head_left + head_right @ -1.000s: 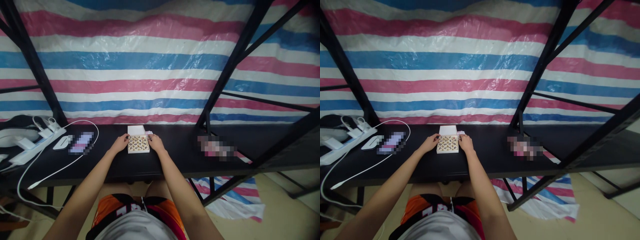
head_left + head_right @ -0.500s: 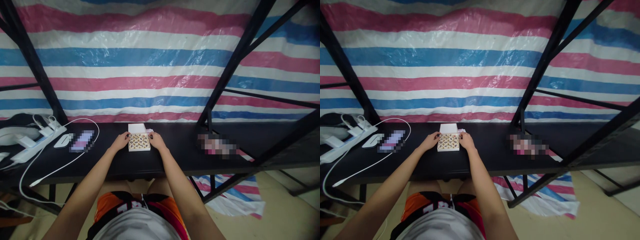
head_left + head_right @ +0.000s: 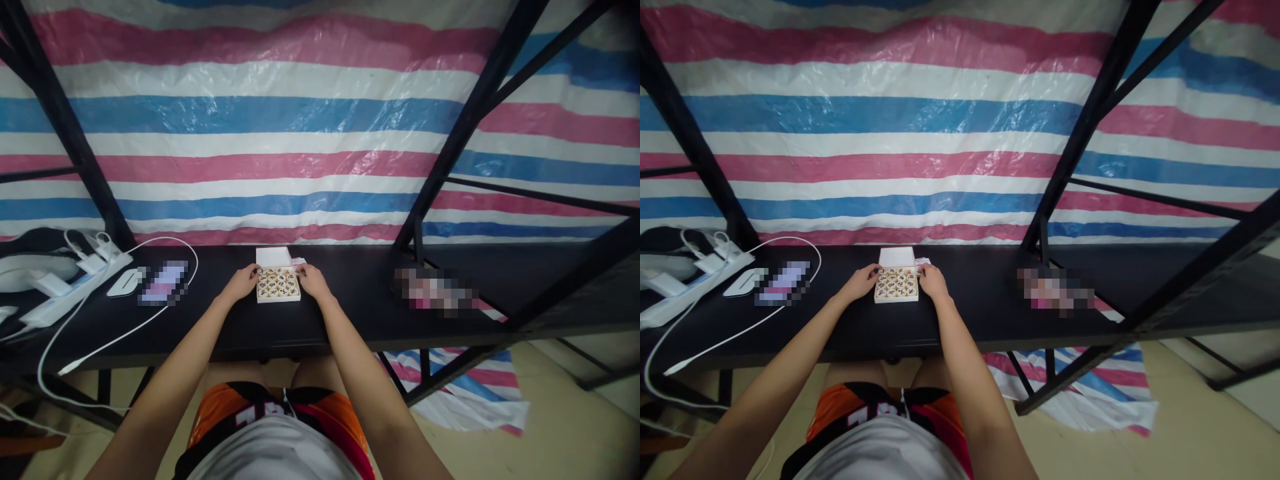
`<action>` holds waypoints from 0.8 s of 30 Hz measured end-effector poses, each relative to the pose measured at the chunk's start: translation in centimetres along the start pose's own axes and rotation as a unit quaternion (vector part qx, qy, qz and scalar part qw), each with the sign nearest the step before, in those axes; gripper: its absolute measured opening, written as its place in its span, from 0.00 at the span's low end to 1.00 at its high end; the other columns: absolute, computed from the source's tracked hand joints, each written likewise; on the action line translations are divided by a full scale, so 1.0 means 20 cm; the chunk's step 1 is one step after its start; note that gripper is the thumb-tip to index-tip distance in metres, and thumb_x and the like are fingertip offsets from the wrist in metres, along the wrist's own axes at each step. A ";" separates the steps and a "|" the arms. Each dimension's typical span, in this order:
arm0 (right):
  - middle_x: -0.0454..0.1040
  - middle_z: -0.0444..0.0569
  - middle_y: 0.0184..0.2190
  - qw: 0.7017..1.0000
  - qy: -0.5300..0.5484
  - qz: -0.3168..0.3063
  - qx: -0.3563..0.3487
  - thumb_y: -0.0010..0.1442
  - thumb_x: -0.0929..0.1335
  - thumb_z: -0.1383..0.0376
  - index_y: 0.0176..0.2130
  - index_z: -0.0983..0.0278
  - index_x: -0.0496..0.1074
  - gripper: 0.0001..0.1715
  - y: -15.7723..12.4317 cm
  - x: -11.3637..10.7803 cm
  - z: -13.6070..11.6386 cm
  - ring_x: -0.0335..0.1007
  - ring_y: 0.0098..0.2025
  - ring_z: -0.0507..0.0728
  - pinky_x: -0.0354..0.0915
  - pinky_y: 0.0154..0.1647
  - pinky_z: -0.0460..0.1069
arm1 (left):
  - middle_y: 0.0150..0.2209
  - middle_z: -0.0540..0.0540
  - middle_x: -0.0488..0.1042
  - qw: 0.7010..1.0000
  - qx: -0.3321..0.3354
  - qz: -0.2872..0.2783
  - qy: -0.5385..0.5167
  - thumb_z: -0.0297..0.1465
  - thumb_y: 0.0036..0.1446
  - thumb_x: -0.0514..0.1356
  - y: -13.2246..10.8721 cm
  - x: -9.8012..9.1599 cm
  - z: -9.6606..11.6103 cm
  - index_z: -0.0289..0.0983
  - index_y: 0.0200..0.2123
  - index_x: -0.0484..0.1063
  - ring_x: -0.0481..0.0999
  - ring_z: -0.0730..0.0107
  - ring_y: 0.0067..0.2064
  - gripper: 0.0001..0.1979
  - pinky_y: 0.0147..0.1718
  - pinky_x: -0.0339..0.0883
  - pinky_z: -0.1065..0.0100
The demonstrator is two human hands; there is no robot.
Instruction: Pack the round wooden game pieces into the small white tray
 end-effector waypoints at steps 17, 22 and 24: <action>0.71 0.48 0.45 0.986 0.142 0.076 -0.048 0.57 0.64 0.64 0.41 0.62 0.73 0.13 0.00 0.00 -0.05 0.66 0.48 0.53 0.59 0.51 0.48 | 0.29 0.47 0.74 1.000 0.006 0.001 -0.008 0.34 0.58 0.51 0.01 0.01 -0.02 0.36 0.48 0.69 0.73 0.67 0.31 0.17 0.33 0.61 0.70; 0.72 0.49 0.44 0.989 0.123 0.044 -0.061 0.55 0.67 0.60 0.39 0.61 0.75 0.12 0.00 0.02 -0.06 0.66 0.50 0.55 0.58 0.54 0.51 | 0.29 0.47 0.74 1.000 0.003 -0.002 -0.002 0.34 0.58 0.51 0.01 0.01 -0.01 0.36 0.49 0.69 0.73 0.67 0.31 0.17 0.33 0.61 0.70; 0.72 0.49 0.44 0.991 0.109 0.040 -0.063 0.55 0.67 0.60 0.39 0.61 0.76 0.12 0.00 0.02 -0.06 0.65 0.50 0.56 0.56 0.56 0.51 | 0.29 0.47 0.74 1.000 0.005 -0.001 -0.004 0.34 0.58 0.51 0.00 0.01 -0.01 0.37 0.48 0.69 0.73 0.67 0.31 0.17 0.33 0.61 0.69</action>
Point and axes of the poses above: each hand's wrist, its own y-axis towards the middle knuckle, its own x-axis out of the palm, z = x × y, the point moved 2 cm from there along y, towards the middle knuckle
